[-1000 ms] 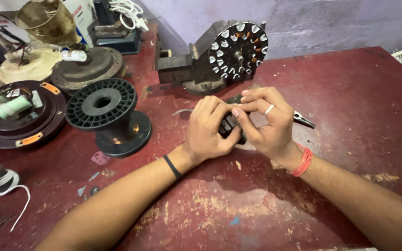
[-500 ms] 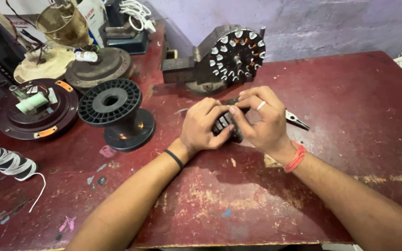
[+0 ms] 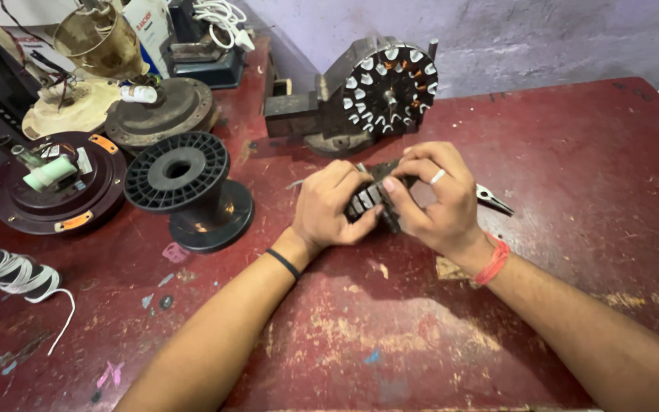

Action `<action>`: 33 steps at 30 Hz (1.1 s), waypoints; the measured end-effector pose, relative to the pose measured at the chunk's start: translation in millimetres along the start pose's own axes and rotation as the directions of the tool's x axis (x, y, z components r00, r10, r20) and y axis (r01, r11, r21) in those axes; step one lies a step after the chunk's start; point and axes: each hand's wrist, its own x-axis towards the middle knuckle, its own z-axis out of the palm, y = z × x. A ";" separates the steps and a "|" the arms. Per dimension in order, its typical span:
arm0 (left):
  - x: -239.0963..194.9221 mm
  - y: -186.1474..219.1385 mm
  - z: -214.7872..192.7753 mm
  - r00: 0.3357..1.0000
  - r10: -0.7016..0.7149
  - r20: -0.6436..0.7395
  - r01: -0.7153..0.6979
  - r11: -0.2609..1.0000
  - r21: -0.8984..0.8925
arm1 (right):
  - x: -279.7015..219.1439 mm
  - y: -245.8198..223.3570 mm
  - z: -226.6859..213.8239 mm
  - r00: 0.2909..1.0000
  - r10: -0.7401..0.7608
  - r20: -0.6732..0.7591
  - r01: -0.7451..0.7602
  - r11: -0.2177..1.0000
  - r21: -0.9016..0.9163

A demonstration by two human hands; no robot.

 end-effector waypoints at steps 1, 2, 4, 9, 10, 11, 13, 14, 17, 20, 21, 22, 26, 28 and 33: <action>0.9 -0.3 -0.1 1.000 -0.014 0.002 0.014 1.000 -0.004 | 0.1 1.6 -0.9 1.000 0.015 0.012 -0.015 1.000 0.017; 1.1 0.0 0.1 1.000 -0.029 0.006 0.029 1.000 -0.012 | -0.7 2.7 -2.3 0.999 0.033 0.025 -0.034 0.999 0.033; 1.7 -1.1 0.7 0.999 -0.053 0.004 0.053 0.998 -0.033 | -1.9 5.0 -4.2 0.999 0.034 0.031 -0.035 0.999 0.026; 2.6 1.8 0.8 0.989 -0.150 0.010 0.150 0.983 -0.103 | -2.1 4.3 -8.7 0.988 0.136 0.068 -0.141 0.988 0.066; 3.4 2.1 -0.1 0.987 -0.158 0.016 0.159 0.981 -0.109 | -0.7 4.0 -9.2 0.988 0.135 0.079 -0.141 0.987 0.077; 4.3 2.1 -0.5 0.986 -0.166 0.022 0.168 0.979 -0.116 | 0.9 4.5 -9.6 0.987 0.134 0.090 -0.142 0.986 0.087; 4.5 1.7 -0.9 0.981 -0.190 0.033 0.192 0.973 -0.124 | 2.2 5.1 -9.5 0.989 0.120 0.083 -0.126 0.989 0.075; 4.5 1.1 -1.0 0.978 -0.203 0.040 0.207 0.970 -0.126 | 2.2 5.1 -8.7 0.990 0.114 0.080 -0.120 0.990 0.073; 4.1 -0.3 -0.8 0.974 -0.222 0.052 0.227 0.963 -0.142 | 0.5 6.1 -8.9 0.984 0.152 0.093 -0.160 0.983 0.091; 5.9 -1.6 -0.1 0.970 -0.236 0.059 0.243 0.955 -0.170 | -0.8 9.7 -8.0 0.985 0.146 0.089 -0.154 0.984 0.086; 6.4 -1.9 -1.2 0.968 -0.242 0.062 0.250 0.951 -0.180 | -1.0 10.5 -6.7 0.984 0.155 0.091 -0.163 0.983 0.089; 6.5 -1.6 -1.7 0.966 -0.250 0.064 0.258 0.947 -0.190 | -2.0 10.7 -6.5 0.982 0.166 0.093 -0.174 0.981 0.088; 9.6 -1.0 -2.9 0.959 -0.272 0.079 0.282 0.933 -0.222 | -3.6 12.7 -4.9 0.982 0.173 0.076 -0.181 0.977 0.117; 10.5 -1.9 -2.3 0.957 -0.279 0.078 0.290 0.929 -0.229 | -4.4 14.0 -4.8 0.981 0.178 0.075 -0.187 0.974 0.132; 6.3 2.5 -3.4 0.953 -0.291 0.078 0.302 0.929 -0.216 | -8.5 8.5 -6.4 0.975 0.195 0.106 -0.205 0.973 0.102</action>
